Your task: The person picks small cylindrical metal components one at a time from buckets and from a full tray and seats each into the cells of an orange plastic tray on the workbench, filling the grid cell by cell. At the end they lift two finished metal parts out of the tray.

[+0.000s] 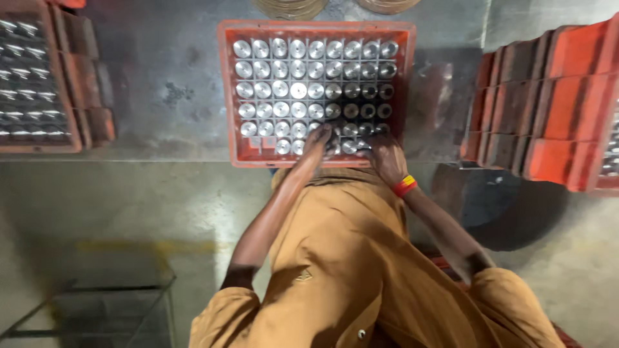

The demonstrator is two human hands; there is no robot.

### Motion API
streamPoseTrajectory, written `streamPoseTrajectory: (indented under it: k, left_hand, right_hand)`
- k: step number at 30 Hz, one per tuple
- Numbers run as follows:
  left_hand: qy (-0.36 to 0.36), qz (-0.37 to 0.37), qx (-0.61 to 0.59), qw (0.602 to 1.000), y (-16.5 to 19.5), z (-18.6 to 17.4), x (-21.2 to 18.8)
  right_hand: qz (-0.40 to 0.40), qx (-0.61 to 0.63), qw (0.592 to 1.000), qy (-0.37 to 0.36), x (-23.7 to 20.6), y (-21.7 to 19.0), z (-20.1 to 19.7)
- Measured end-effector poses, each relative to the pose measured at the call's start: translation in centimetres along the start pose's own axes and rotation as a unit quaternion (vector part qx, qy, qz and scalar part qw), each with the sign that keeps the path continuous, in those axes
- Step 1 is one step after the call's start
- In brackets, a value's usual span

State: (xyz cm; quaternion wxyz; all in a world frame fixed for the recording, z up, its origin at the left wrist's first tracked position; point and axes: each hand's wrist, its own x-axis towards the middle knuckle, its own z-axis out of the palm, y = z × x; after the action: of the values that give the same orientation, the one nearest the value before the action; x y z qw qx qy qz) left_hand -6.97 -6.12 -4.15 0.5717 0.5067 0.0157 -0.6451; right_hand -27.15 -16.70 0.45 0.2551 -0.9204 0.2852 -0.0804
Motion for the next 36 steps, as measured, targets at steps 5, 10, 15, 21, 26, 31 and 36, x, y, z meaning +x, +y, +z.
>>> streamPoseTrajectory:
  k: [5,10,15,21,26,31,36]
  left_hand:
    - [-0.172,0.017,0.043,0.984,0.4,1.2,-0.5]
    - [-0.132,0.033,-0.119,0.984,0.9,-0.6,0.3]
    - [0.021,-0.139,-0.343,0.929,2.5,-3.3,-0.6]
    - [-0.084,-0.039,-0.253,0.963,1.4,-5.3,-0.8]
    - [-0.056,0.016,-0.211,0.976,1.9,-5.9,-0.4]
    - [-0.016,0.057,-0.108,0.992,5.1,-3.0,-1.2]
    - [-0.014,0.050,0.059,0.997,6.6,-1.3,-2.2]
  right_hand:
    - [0.164,0.308,0.937,0.013,2.3,-3.4,-1.8]
    - [0.198,0.451,0.868,0.052,6.4,-5.2,-1.6]
    - [0.039,0.208,0.951,0.226,15.0,-1.2,-3.2]
    - [-0.103,-0.057,0.984,0.135,21.6,0.9,-3.2]
    - [-0.087,-0.063,0.991,0.078,22.7,0.1,-3.3]
    - [-0.094,0.048,0.979,0.176,19.5,-0.7,-3.9]
    - [-0.045,0.498,0.861,-0.091,12.1,-4.0,1.3]
